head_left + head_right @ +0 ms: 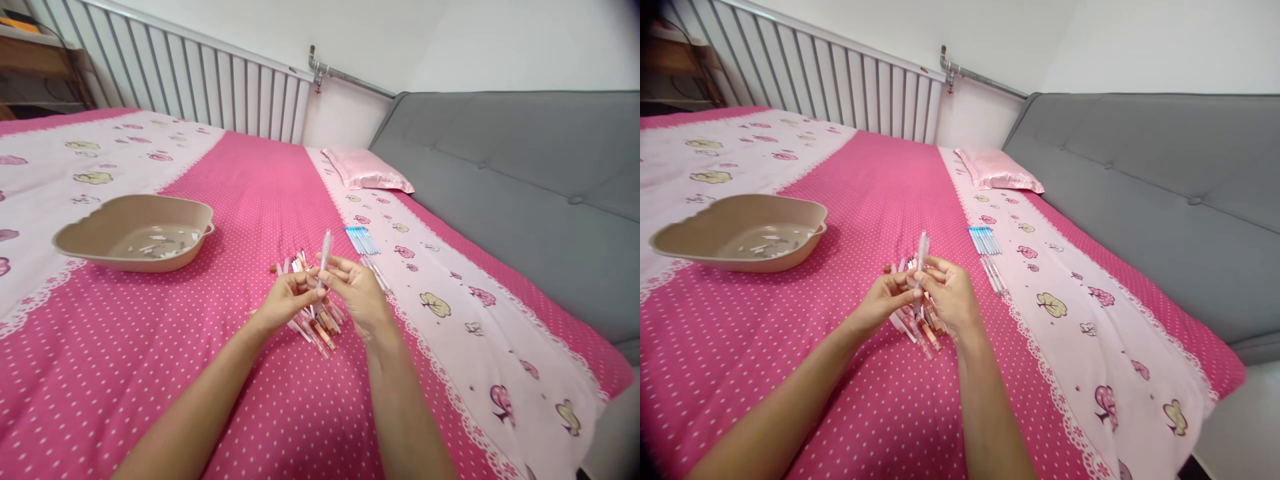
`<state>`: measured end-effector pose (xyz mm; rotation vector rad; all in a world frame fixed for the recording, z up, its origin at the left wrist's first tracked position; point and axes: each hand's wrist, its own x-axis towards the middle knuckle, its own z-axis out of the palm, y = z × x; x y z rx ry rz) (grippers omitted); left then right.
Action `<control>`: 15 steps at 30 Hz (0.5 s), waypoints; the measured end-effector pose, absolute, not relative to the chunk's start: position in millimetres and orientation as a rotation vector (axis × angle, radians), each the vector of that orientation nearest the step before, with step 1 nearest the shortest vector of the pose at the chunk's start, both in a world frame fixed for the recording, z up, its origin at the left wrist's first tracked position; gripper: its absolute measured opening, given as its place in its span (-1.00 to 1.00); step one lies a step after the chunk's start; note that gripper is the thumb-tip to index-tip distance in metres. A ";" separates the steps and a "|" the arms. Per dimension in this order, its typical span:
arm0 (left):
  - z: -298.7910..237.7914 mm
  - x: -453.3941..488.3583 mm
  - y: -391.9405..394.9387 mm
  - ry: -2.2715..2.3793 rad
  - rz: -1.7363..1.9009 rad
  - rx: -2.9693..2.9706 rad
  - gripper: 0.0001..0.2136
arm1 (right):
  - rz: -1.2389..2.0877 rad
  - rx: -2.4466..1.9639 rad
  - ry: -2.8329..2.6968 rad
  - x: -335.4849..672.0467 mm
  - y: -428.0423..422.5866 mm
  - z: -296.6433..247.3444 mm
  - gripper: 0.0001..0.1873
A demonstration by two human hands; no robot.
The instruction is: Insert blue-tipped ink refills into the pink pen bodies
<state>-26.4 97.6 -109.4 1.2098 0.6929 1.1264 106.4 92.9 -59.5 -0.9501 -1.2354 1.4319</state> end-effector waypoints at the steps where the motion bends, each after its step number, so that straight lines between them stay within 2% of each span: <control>1: -109.6 -26.4 97.9 0.696 1.126 1.208 -0.74 | 1.425 -0.954 -1.235 105.9 93.0 -59.8 -0.61; 10: -108.9 -25.1 98.7 0.772 1.145 1.177 -0.71 | 1.377 -0.958 -1.232 103.0 96.2 -68.4 -0.57; 15: -111.4 -25.3 100.9 0.804 1.157 1.187 -0.70 | 1.329 -1.007 -1.228 100.3 97.5 -72.2 -0.64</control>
